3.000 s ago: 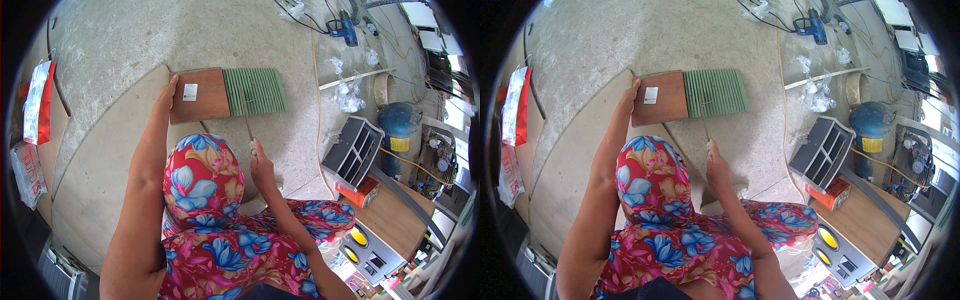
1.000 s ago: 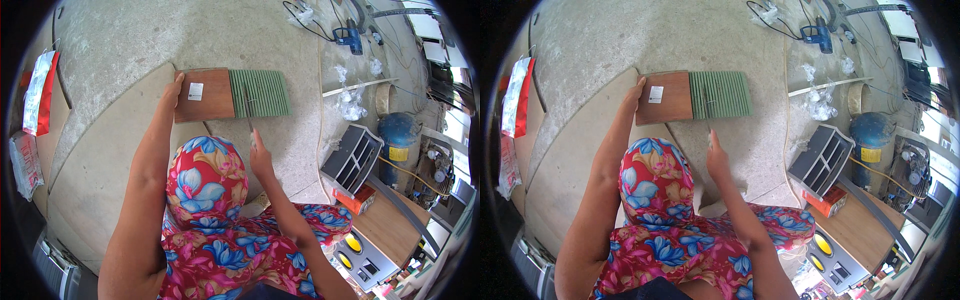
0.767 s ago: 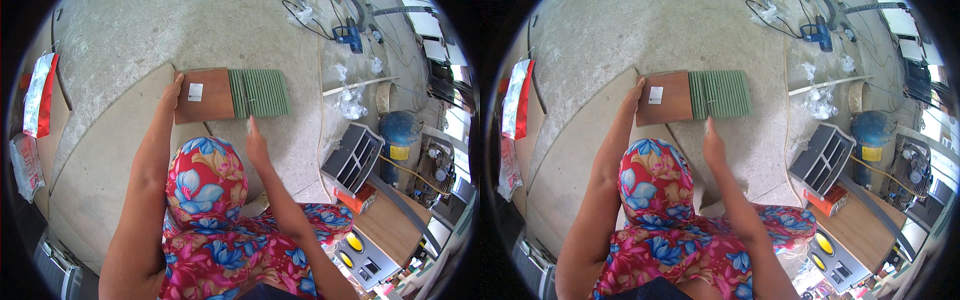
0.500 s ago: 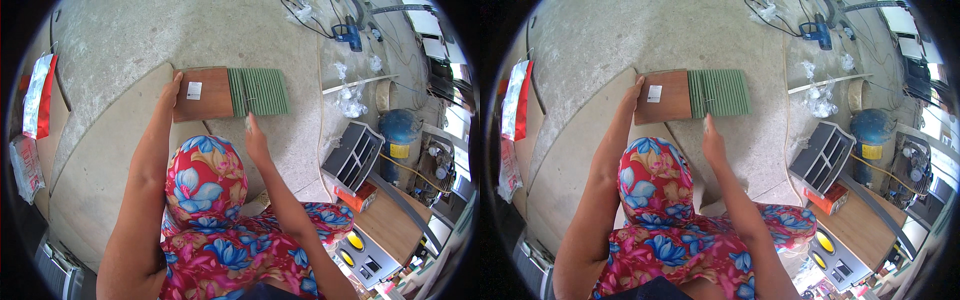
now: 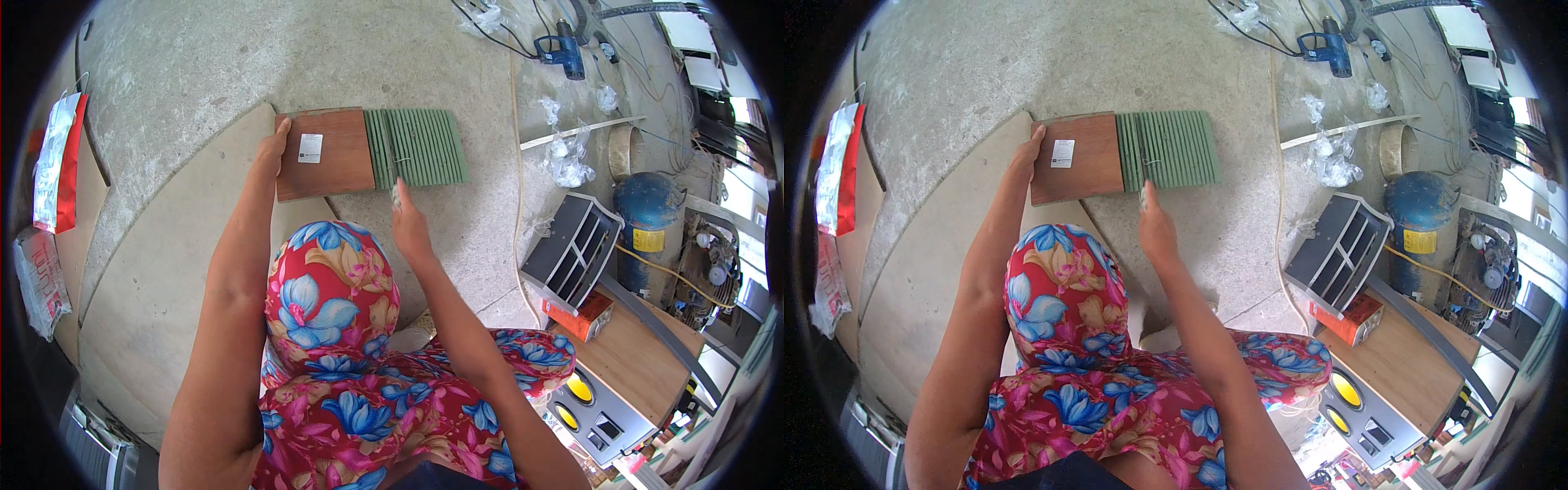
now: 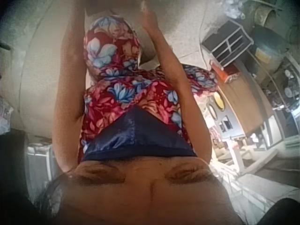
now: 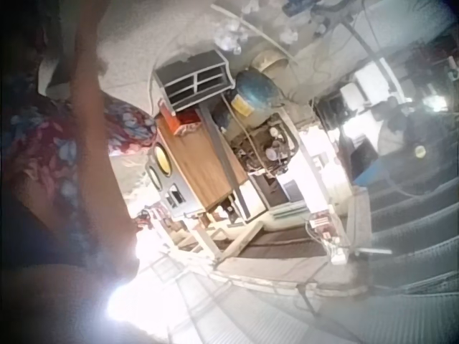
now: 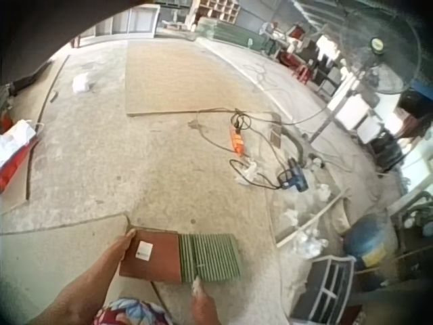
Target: Using a metal rod and a screwdriver to clean or scrape the grooves of a slatted green and brown panel.
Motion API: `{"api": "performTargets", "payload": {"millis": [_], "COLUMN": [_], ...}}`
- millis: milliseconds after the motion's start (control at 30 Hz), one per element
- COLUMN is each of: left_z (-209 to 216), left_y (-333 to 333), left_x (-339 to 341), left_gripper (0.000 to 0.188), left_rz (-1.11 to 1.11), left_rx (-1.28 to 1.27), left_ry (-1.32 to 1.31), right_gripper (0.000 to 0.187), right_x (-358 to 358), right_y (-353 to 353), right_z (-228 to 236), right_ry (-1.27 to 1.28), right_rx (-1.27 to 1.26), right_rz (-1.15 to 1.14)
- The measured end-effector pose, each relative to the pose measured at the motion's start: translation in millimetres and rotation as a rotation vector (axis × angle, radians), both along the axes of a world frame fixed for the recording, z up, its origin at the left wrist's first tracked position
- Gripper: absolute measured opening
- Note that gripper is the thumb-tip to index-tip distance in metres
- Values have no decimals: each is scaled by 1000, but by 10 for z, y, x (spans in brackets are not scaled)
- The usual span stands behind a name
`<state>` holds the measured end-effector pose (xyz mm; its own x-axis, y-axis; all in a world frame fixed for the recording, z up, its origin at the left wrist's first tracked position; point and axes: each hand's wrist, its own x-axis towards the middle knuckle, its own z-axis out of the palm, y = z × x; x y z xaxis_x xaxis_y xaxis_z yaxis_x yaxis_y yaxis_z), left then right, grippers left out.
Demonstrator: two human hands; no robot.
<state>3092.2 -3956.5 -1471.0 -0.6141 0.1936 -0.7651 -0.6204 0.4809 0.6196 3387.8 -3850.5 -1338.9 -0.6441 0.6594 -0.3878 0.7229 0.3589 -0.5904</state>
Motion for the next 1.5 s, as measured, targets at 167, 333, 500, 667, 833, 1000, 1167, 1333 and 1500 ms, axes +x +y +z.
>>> {"api": "performTargets", "payload": {"millis": [167,333,500,667,833,1000,1167,1333,1500], "left_z": [-28,-130,259,219,124,124,50,-222,12], "left_y": [-115,-7,60,-52,22,-94,39,-27,-12], "left_x": [-60,-100,76,-133,-20,-67,-16,-34,-161], "left_gripper": [80,81,81,81,82,83,83,84,84], "left_rz": [23,1,5,-26,-31,-8,-46,19,-43], "left_rx": [81,92,-19,-88,-38,-15,-56,59,-36], "left_ry": [-36,-3,35,2,36,1,25,61,34], "right_gripper": [56,55,56,55,55,54,55,55,57], "right_x": [581,38,539,424,439,386,-43,154,415], "right_y": [-535,-56,-442,-498,-399,-421,20,-104,-275], "right_z": [126,125,118,853,633,519,52,18,204], "right_ry": [80,33,-56,-131,-99,-177,-85,-58,4], "right_rx": [-27,-59,-64,-174,-131,-191,9,47,-71], "right_rz": [-47,-54,-79,-146,-140,-127,-63,-27,-80]}}
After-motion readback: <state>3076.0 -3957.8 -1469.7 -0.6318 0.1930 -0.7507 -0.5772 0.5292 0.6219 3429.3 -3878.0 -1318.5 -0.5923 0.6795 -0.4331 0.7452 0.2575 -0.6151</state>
